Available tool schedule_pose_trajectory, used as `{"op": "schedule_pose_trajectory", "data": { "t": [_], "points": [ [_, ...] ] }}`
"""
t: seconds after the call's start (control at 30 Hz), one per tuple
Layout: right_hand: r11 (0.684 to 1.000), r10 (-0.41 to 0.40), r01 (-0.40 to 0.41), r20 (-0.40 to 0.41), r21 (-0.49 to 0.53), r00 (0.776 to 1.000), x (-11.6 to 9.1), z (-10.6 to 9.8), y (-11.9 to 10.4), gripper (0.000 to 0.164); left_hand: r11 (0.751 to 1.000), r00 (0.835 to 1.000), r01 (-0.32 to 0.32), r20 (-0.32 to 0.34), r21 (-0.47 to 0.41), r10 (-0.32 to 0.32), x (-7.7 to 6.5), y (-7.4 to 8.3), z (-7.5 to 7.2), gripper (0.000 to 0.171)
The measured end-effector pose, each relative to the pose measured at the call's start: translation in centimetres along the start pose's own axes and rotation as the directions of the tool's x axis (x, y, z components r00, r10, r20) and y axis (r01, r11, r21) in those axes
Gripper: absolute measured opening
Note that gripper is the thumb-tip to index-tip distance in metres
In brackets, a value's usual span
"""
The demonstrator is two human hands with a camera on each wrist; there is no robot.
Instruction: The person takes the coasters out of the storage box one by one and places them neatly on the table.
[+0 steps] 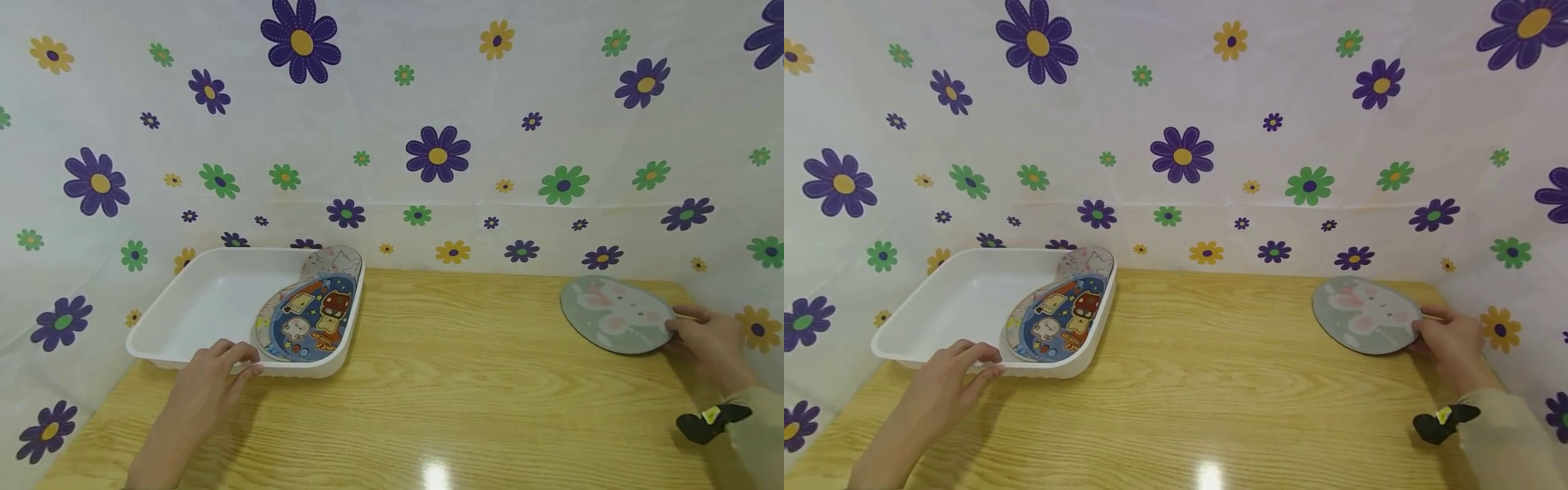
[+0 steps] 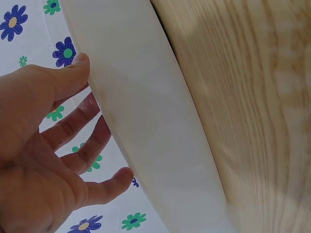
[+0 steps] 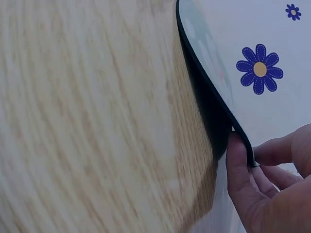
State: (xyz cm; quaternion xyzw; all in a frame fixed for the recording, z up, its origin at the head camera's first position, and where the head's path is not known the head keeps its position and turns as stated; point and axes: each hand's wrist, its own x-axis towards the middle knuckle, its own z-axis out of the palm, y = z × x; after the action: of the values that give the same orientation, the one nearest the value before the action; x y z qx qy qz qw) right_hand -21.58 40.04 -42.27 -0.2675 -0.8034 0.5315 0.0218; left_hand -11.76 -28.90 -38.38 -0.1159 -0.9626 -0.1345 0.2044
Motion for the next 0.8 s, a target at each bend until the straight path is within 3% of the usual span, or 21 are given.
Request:
{"op": "schedule_pose_trajectory", "data": {
  "t": [0.2,0.37,0.57,0.8],
  "points": [
    [0.991,-0.023,0.023,0.004,-0.132,1.000,0.0,-0.4,0.3,0.060,1.000,0.999,0.019,0.028,-0.009,-0.019,-0.1,0.1,0.0,0.014],
    [0.978,-0.058,0.058,0.005,-0.200,0.998,-0.1,-0.7,0.9,0.059,1.000,1.000,0.009,0.015,-0.008,-0.009,-0.1,0.1,0.1,0.015],
    [0.973,-0.074,0.074,0.008,-0.217,0.997,-0.2,-0.7,1.0,0.057,1.000,1.000,-0.010,-0.017,-0.001,0.010,-0.1,0.0,0.1,0.017],
    [0.968,-0.071,0.068,-0.002,-0.243,0.997,-0.4,-0.7,0.5,0.056,1.000,1.000,0.018,0.011,-0.007,-0.018,-0.1,0.1,0.0,0.015]
  ]
}}
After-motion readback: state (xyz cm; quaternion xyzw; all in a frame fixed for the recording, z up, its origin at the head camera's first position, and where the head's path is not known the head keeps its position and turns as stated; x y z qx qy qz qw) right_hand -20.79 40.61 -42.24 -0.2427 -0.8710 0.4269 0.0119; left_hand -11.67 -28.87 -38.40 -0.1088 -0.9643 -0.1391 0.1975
